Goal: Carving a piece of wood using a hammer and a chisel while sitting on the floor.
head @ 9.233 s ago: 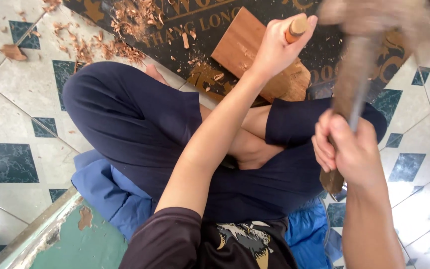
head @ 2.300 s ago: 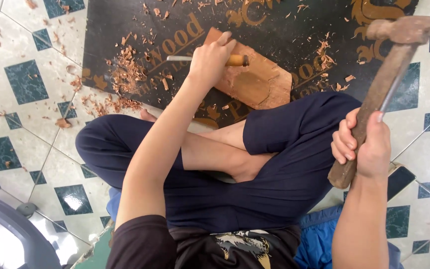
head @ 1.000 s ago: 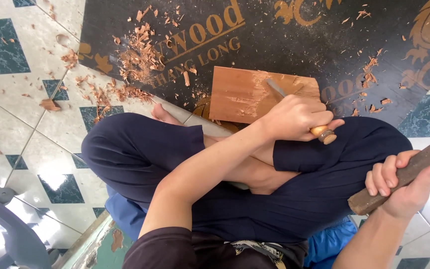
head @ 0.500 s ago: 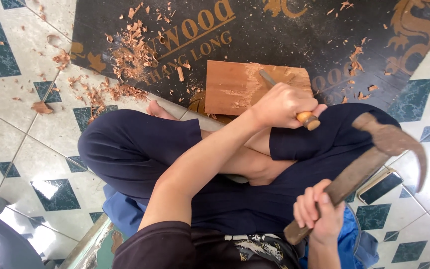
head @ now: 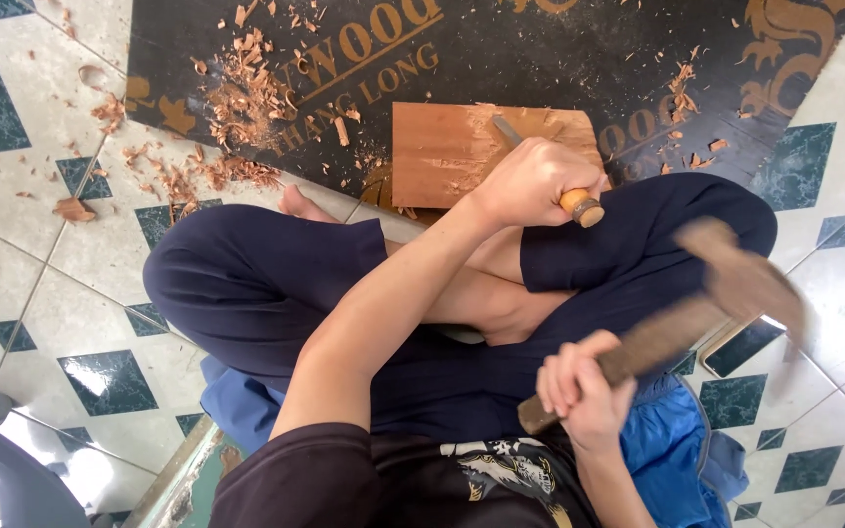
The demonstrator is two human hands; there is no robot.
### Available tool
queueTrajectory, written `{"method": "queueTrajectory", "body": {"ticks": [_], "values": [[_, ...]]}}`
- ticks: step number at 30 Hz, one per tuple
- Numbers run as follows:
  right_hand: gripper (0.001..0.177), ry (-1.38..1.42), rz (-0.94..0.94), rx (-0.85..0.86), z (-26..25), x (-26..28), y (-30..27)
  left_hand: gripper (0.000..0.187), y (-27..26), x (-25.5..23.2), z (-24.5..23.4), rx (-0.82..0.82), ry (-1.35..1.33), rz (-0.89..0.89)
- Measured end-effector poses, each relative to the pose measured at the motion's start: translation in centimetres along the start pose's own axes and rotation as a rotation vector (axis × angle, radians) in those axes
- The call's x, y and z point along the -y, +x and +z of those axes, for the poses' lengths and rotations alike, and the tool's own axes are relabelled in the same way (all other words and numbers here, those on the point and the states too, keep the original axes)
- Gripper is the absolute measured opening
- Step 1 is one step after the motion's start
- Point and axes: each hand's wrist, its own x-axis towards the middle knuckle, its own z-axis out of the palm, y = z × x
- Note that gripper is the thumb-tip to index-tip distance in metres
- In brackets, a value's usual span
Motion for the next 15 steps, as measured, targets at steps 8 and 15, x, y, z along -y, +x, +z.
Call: {"method": "queueTrajectory", "body": {"ticks": [8,15], "values": [[0.013,-0.014,0.055,-0.011,1.0,-1.6,0.2,0.011,0.4,0.1,-0.4,-0.015,-0.009,0.026],[0.009,0.001,0.052,-0.035,1.1,-1.6,-0.1,0.014,-0.2,0.2,-0.2,0.010,0.016,-0.011]]}}
